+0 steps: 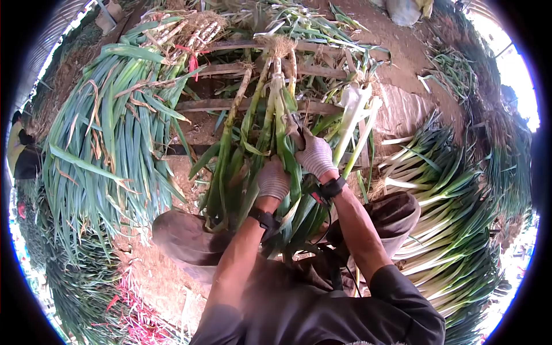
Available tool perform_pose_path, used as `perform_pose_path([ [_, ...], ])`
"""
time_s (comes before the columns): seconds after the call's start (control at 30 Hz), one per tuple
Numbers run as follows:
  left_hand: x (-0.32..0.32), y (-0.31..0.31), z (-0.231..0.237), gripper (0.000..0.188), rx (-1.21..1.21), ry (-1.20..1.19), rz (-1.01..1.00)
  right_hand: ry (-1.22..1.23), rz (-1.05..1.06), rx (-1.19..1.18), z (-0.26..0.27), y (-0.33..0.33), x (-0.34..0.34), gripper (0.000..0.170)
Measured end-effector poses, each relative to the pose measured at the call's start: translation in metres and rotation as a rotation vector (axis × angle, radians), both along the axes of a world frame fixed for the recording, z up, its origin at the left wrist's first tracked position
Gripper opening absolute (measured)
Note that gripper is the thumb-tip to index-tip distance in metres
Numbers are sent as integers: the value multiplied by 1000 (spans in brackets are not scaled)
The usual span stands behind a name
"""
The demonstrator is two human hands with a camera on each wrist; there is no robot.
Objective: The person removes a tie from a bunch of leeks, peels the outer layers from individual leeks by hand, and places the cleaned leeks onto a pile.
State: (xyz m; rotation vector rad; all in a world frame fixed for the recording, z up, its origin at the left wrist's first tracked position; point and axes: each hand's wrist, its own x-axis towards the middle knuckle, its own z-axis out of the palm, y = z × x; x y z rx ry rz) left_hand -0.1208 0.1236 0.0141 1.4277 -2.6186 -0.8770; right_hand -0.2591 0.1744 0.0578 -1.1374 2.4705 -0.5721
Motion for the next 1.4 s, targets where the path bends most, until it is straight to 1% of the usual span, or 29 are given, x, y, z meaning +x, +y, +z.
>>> perform_pose_path([
  [0.07, -1, 0, -1, 40, 15, -40, -20, -24, 11, 20, 4, -12, -8, 54],
  [0.1, -1, -2, -1, 40, 20, -39, -22, -15, 6, 14, -1, -19, -14, 48],
  [0.17, 0, -4, -1, 40, 33, -41, -27, 12, -20, -2, -3, -32, -23, 44],
  [0.2, 1, -3, 0, 42, 33, -8, -11, 25, -34, -10, -3, -39, -28, 42],
  [0.23, 3, -1, 0, 44, 31, 25, 4, 6, -65, -20, -3, -46, -33, 45],
  [0.33, 3, -4, 0, 47, 65, 76, 17, 7, -34, -2, -4, -70, -46, 47],
  [0.47, 8, -12, -2, 47, 120, 100, -9, 34, 69, -75, -4, -76, -54, 40],
  [0.5, 11, -15, -2, 45, 135, 154, -10, -3, 76, -62, -2, -70, -52, 37],
  [0.6, 13, -18, -1, 42, 158, 306, 0, -107, -12, -167, 0, -33, -32, 41],
  [0.63, 13, -16, 0, 43, 152, 339, 6, 24, 61, -302, -10, -15, -24, 41],
  [0.67, 13, -14, 1, 44, 147, 372, 9, -71, 68, -286, 4, 5, -9, 41],
  [0.7, 13, -11, -9, 46, 120, 419, 14, -116, 49, -158, 3, 28, 2, 41],
  [0.73, 12, -7, -7, 46, 133, 438, 21, -71, 69, -150, -4, 50, 13, 43],
  [0.77, 11, -2, -3, 46, 146, 456, 29, -116, 52, -214, -1, 71, 25, 42],
  [0.8, 10, 3, 3, 47, 156, 474, 39, -198, 42, -173, 6, 91, 33, 61],
  [0.9, 11, 24, 14, 47, 173, 377, 55, -292, -70, -162, 13, 138, 42, 66],
  [0.93, 12, 34, 15, 45, 160, 405, 25, -316, -121, -141, 14, 150, 40, 68],
  [0.97, 11, 44, 12, 45, 138, 367, 15, -256, -160, -136, 16, 160, 37, 71],
  [1.0, 7, 54, 14, 45, 114, 329, 5, -239, -211, -174, 30, 164, 37, 69],
  [1.07, -5, 69, 15, 50, 151, 208, -50, -220, -200, -243, 45, 166, 31, 68],
  [1.13, -18, 85, 15, 54, 181, 81, -135, -160, -67, -317, 47, 161, 32, 69],
  [1.17, -23, 92, 13, 54, 115, 65, -209, -194, -67, -209, 55, 153, 34, 69],
  [1.2, -24, 96, 9, 52, 162, 36, -254, -227, -64, -103, 61, 146, 33, 68],
  [1.23, -25, 97, 6, 51, 206, 7, -295, -190, -54, -122, 41, 141, 25, 64],
  [1.27, -27, 97, -2, 49, 250, -22, -335, -170, -77, -137, 31, 135, 21, 62],
  [1.3, -25, 87, -17, 40, 108, -15, -506, -150, -101, -152, 24, 127, 20, 61],
  [1.33, -17, 82, -31, 36, 104, 73, -415, -134, -129, -165, 17, 120, 19, 59],
  [1.37, -5, 66, 6, 32, 102, 158, -321, -70, -55, -141, 11, 113, 18, 58],
  [1.4, 1, 50, 31, 29, 97, 243, -224, -171, -44, -95, 10, 108, 21, 55],
])
